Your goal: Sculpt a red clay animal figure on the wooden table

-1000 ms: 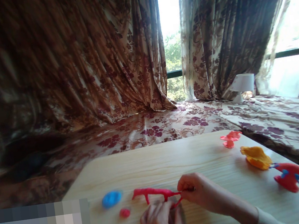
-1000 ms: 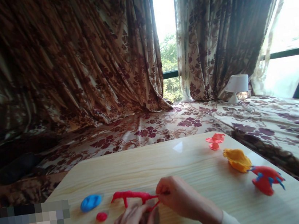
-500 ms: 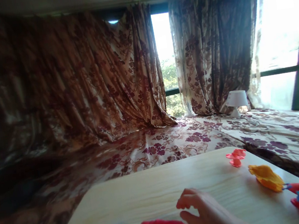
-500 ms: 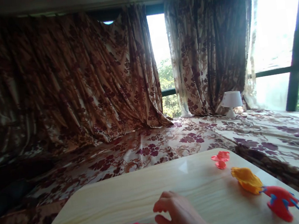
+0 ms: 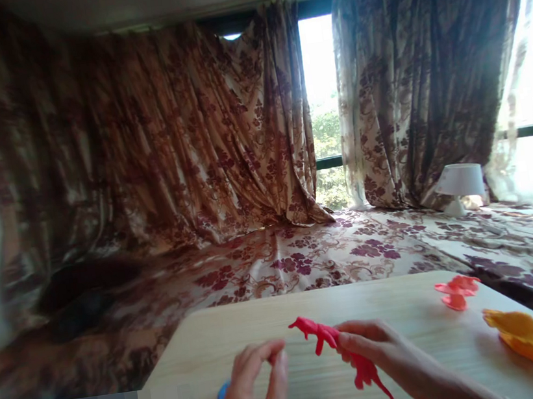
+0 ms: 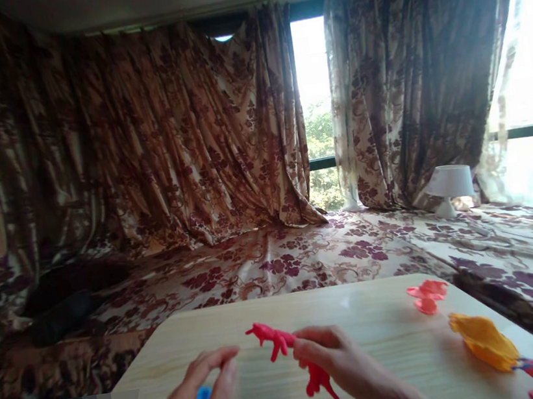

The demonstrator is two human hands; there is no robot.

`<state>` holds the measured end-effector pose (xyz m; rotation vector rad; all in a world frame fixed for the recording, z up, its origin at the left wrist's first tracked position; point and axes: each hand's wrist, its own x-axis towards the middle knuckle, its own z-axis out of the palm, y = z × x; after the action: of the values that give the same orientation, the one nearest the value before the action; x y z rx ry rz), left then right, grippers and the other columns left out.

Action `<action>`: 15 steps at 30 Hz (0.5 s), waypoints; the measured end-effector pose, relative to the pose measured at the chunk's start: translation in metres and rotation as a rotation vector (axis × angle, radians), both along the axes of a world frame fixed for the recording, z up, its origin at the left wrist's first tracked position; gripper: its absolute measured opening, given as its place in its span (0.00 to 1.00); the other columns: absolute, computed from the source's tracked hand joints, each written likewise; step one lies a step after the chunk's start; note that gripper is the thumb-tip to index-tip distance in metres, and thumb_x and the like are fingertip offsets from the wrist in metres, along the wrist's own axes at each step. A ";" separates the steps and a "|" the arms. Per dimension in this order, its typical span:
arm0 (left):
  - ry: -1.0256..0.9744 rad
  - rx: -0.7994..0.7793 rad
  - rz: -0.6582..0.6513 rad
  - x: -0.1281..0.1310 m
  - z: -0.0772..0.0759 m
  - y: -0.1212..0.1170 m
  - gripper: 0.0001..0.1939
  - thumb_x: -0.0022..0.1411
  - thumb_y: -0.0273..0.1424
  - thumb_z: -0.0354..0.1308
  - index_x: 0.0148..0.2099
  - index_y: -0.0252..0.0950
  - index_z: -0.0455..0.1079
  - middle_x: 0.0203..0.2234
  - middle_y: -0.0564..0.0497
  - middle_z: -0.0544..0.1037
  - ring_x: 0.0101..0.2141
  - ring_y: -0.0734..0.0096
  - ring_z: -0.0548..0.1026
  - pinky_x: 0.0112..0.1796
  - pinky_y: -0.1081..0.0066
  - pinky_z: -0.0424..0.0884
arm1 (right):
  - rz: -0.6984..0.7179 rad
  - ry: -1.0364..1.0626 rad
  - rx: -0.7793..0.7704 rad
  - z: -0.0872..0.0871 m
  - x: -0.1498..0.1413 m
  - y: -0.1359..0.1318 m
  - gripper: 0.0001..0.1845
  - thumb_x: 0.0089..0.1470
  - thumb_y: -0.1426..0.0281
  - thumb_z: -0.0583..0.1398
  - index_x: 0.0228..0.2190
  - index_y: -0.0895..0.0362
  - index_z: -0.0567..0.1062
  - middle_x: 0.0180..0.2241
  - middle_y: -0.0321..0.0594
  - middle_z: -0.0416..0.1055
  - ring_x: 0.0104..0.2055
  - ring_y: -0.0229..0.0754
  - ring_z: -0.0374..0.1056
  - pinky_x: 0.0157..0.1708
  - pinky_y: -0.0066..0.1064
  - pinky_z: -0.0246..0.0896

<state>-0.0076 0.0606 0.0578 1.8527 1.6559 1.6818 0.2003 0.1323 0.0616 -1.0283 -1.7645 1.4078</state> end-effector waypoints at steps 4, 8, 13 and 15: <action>-0.221 -0.145 -0.084 0.026 0.013 0.040 0.19 0.59 0.45 0.54 0.42 0.36 0.76 0.38 0.47 0.80 0.39 0.63 0.77 0.43 0.66 0.72 | -0.060 0.371 -0.218 -0.016 0.008 0.000 0.20 0.50 0.55 0.63 0.27 0.61 0.75 0.22 0.33 0.64 0.24 0.33 0.58 0.25 0.24 0.55; -0.278 -0.167 -0.189 0.046 -0.005 0.050 0.19 0.60 0.45 0.53 0.41 0.36 0.76 0.39 0.47 0.79 0.41 0.63 0.76 0.46 0.65 0.70 | -0.119 0.611 -0.319 -0.033 0.008 0.002 0.19 0.47 0.57 0.67 0.27 0.61 0.76 0.22 0.34 0.65 0.24 0.32 0.58 0.24 0.23 0.54; -0.192 -0.056 -0.161 0.055 -0.029 0.043 0.13 0.56 0.42 0.58 0.38 0.41 0.75 0.32 0.52 0.78 0.39 0.64 0.75 0.43 0.66 0.69 | -0.126 0.651 -0.376 -0.036 0.006 -0.002 0.20 0.44 0.56 0.68 0.30 0.61 0.79 0.23 0.35 0.67 0.24 0.32 0.58 0.24 0.22 0.54; -0.133 0.005 -0.151 0.056 -0.032 0.041 0.10 0.57 0.41 0.58 0.38 0.43 0.75 0.29 0.53 0.77 0.36 0.64 0.74 0.41 0.67 0.69 | -0.091 0.633 -0.395 -0.038 0.004 -0.005 0.21 0.43 0.55 0.69 0.29 0.61 0.79 0.22 0.35 0.67 0.24 0.31 0.58 0.23 0.21 0.53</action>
<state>0.0487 0.1013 0.0256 1.7762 1.4249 1.7065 0.2039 0.1274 0.0239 -0.7171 -0.9965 1.8135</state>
